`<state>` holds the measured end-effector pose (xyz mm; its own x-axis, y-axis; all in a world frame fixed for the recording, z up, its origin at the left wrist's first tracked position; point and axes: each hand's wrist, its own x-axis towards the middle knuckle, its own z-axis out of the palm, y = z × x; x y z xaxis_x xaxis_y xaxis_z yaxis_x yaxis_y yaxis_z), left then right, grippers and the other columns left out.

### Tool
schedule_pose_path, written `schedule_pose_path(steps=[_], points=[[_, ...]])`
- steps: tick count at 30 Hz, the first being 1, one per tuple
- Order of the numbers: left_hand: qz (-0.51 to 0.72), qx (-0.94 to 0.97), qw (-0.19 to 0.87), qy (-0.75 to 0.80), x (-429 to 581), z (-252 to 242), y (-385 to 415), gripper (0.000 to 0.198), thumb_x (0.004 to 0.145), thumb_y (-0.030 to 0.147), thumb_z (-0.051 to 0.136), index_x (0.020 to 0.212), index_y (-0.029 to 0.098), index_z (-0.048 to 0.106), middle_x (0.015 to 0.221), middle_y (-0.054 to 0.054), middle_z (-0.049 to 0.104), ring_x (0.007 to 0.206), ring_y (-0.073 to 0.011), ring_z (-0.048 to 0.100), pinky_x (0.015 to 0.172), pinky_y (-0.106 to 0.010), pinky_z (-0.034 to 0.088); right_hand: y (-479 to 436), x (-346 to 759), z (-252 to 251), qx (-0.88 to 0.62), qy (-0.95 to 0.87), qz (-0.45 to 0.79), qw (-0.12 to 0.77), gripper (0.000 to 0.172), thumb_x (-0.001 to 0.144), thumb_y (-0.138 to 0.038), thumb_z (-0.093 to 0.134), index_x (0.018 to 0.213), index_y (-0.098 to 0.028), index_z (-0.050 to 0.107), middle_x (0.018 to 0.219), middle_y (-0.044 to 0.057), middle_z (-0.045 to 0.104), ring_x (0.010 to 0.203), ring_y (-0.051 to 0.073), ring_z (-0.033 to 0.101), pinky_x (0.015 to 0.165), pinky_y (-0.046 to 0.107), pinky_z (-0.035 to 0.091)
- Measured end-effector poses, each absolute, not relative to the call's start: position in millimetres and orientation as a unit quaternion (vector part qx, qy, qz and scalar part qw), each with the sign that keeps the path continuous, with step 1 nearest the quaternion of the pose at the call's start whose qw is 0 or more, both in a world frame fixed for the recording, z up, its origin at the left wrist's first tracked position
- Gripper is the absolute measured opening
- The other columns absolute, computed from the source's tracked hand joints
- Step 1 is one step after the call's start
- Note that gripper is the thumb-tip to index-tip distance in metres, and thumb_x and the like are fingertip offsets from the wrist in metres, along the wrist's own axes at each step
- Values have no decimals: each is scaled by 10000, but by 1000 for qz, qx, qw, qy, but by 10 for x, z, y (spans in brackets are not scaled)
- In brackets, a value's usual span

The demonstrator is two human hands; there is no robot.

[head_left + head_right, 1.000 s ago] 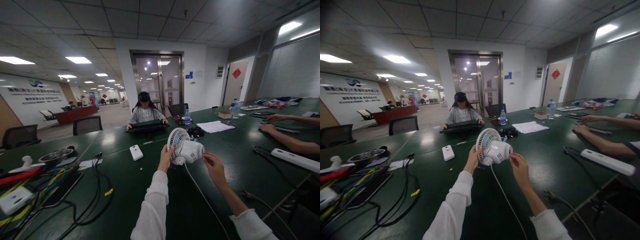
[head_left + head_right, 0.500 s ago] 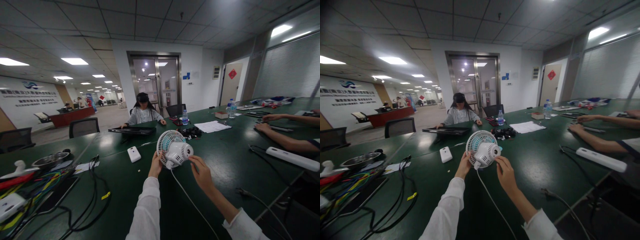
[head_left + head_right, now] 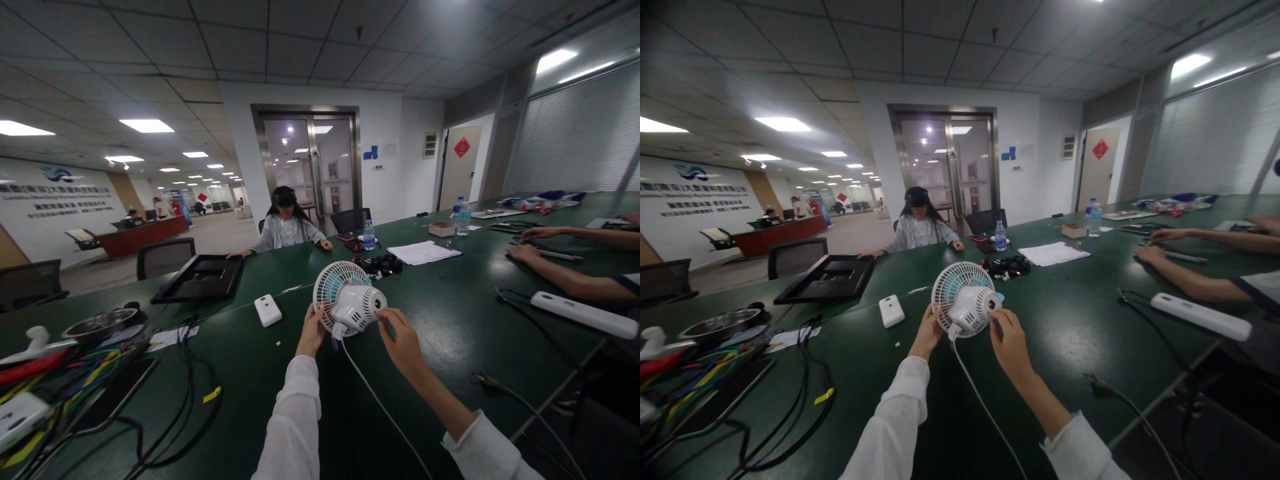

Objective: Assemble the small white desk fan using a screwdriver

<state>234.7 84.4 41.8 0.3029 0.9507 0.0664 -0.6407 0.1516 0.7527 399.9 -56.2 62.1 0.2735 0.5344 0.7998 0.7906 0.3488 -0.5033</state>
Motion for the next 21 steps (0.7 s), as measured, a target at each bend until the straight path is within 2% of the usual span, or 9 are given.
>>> schedule_pose_path(steps=[10,14,21], points=[[559,359,713,226,2404,487,802,330,596,287,830,812,176,606,764,6,706,693,-146,666,740,-300,508,-518,4094,674,-567,-585,-94,572,195,855,-270,463,886,-210,646,922,87,629,874,236,613,814,399,509],[559,362,712,223,2427,510,800,315,600,277,827,801,174,607,754,7,700,702,-148,666,764,-312,512,-475,4158,697,-574,-578,-77,575,203,867,-297,456,827,-202,630,873,85,626,811,225,614,754,376,508],[560,370,714,200,2462,547,783,347,547,287,850,772,166,614,735,10,695,664,-133,648,717,-287,512,-500,4266,698,-578,-578,-49,574,210,846,-327,467,759,-208,617,813,63,631,753,205,619,703,345,509]])
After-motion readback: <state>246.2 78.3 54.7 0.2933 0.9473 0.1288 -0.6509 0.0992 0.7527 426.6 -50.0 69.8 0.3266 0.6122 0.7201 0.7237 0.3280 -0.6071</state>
